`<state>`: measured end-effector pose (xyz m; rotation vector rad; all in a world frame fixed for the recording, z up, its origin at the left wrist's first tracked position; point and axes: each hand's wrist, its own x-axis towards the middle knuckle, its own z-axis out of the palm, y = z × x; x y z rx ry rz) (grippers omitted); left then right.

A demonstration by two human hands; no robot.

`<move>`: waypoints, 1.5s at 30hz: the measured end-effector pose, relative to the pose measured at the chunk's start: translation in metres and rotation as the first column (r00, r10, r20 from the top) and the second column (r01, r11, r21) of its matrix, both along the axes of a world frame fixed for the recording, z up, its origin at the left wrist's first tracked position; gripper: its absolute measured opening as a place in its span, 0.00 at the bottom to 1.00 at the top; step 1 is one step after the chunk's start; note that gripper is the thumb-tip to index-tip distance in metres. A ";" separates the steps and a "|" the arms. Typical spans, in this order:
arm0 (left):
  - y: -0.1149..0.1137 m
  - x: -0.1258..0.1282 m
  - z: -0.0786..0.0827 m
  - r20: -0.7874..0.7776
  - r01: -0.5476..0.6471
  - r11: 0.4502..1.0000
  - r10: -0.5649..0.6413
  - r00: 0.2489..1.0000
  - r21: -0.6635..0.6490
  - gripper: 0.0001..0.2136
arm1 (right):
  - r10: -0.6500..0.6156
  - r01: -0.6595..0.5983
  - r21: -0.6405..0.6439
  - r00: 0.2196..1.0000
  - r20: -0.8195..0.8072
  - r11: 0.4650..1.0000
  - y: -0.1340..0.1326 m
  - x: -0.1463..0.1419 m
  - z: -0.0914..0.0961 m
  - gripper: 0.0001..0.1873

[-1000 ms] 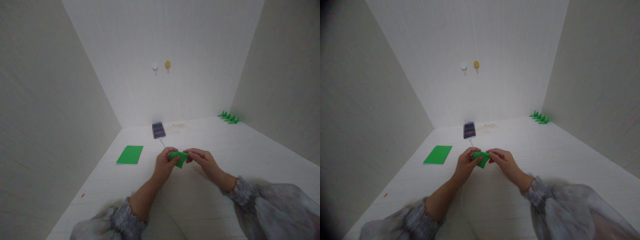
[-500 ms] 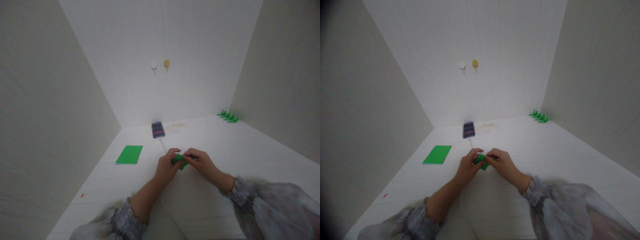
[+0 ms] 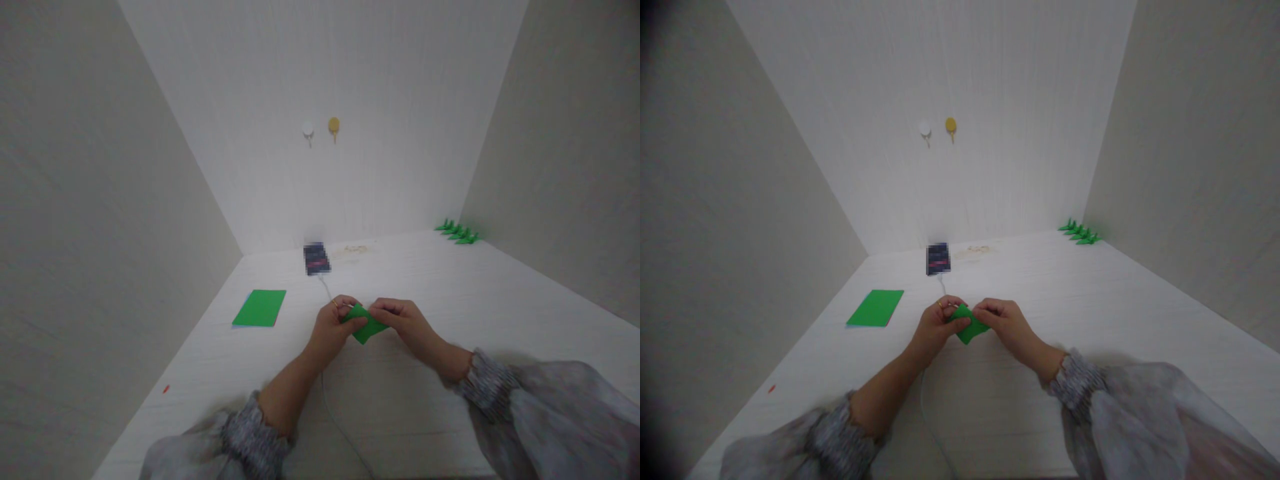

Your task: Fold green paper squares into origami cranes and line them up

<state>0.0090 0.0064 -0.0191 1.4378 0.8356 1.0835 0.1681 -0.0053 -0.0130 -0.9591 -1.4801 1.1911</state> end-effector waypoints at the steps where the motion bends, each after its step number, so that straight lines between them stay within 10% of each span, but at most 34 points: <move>1: 0.000 0.000 0.001 0.011 -0.021 1.000 0.021 1.000 -0.001 0.12 | -0.005 0.005 0.010 1.000 0.014 1.000 0.000 0.000 0.001 0.13; 9: 0.003 0.000 0.005 0.046 -0.218 0.976 0.217 0.975 0.023 0.14 | -0.089 0.087 0.034 0.993 0.072 0.996 0.002 0.000 0.006 0.14; 45: 0.000 -0.002 0.001 -0.080 -0.233 0.969 0.240 0.967 0.086 0.14 | -0.218 0.217 0.022 0.972 0.081 0.976 0.004 0.001 0.001 0.14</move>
